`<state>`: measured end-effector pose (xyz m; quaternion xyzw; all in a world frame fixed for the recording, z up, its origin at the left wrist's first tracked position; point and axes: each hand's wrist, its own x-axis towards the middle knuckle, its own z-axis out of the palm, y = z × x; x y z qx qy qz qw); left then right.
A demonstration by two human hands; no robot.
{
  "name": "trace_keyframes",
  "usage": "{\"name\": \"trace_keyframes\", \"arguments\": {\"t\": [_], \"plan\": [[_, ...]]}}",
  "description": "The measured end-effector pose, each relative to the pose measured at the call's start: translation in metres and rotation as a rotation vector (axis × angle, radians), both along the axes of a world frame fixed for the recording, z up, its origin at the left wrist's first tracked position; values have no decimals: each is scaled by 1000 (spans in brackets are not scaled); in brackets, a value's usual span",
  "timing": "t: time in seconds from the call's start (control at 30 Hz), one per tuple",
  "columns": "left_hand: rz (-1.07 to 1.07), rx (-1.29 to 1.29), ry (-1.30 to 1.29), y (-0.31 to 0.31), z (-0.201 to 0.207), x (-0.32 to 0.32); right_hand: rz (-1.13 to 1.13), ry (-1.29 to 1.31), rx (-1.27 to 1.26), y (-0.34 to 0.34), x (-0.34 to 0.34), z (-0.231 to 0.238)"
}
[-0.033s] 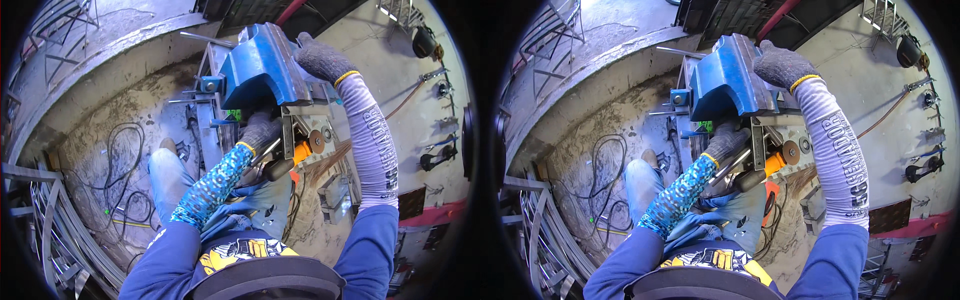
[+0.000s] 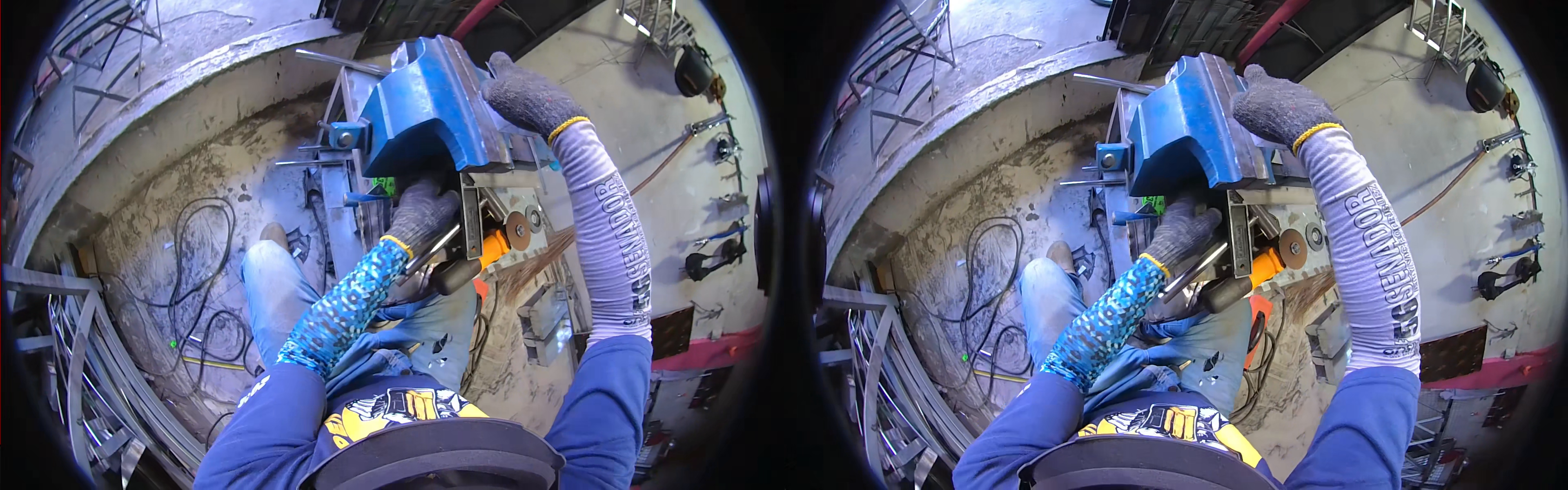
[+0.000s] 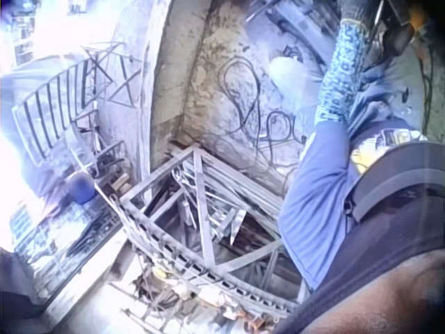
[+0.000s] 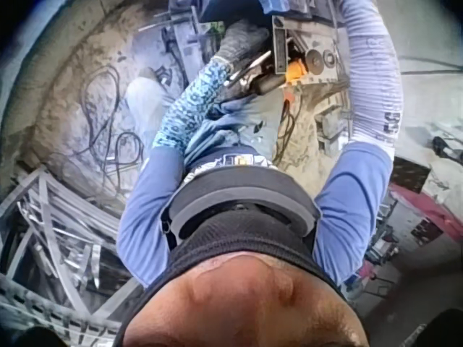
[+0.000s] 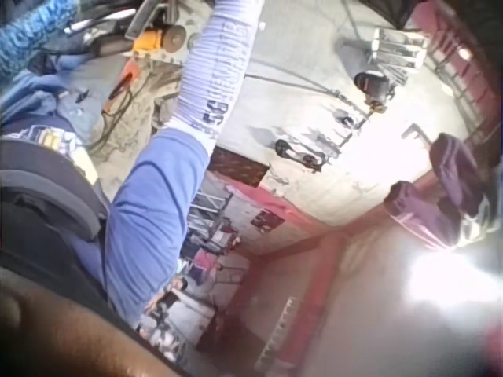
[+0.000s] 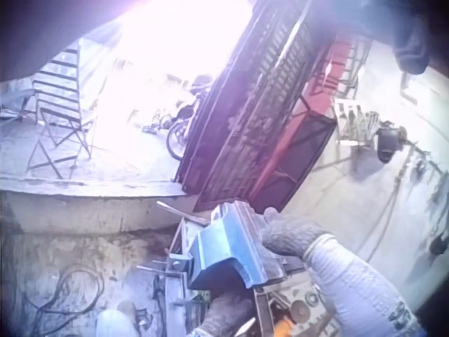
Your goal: The person assembles metal sheets and metal tubes by hammering them together and using an angle grinder to ensure a proper fit.
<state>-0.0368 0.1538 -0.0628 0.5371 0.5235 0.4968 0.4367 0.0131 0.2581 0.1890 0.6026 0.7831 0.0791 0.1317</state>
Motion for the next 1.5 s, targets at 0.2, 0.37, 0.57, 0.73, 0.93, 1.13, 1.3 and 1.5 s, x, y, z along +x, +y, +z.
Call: {"name": "trace_keyframes", "arguments": {"t": [0.2,0.37,0.57,0.73,0.93,1.13,1.3,1.5], "plan": [[110,143,-381,-21,-16,-44,86,-54,-15,-21,-27,-2],[189,400,-305,-19,52,-75,118,30,-65,-14,-16,-5],[196,593,77,26,93,-90,261,-55,-181,-11,-22,-1],[189,720,364,60,97,-95,71,281,-146,-3,-11,-7],[-371,13,-519,57,139,-98,176,181,-285,11,-2,-2],[-334,-64,-640,60,132,-88,275,199,-205,16,6,-17],[-205,223,-323,70,114,-97,272,168,-168,-11,-5,-6],[-199,464,-33,82,100,-101,216,166,-45,0,-3,-28]]}}
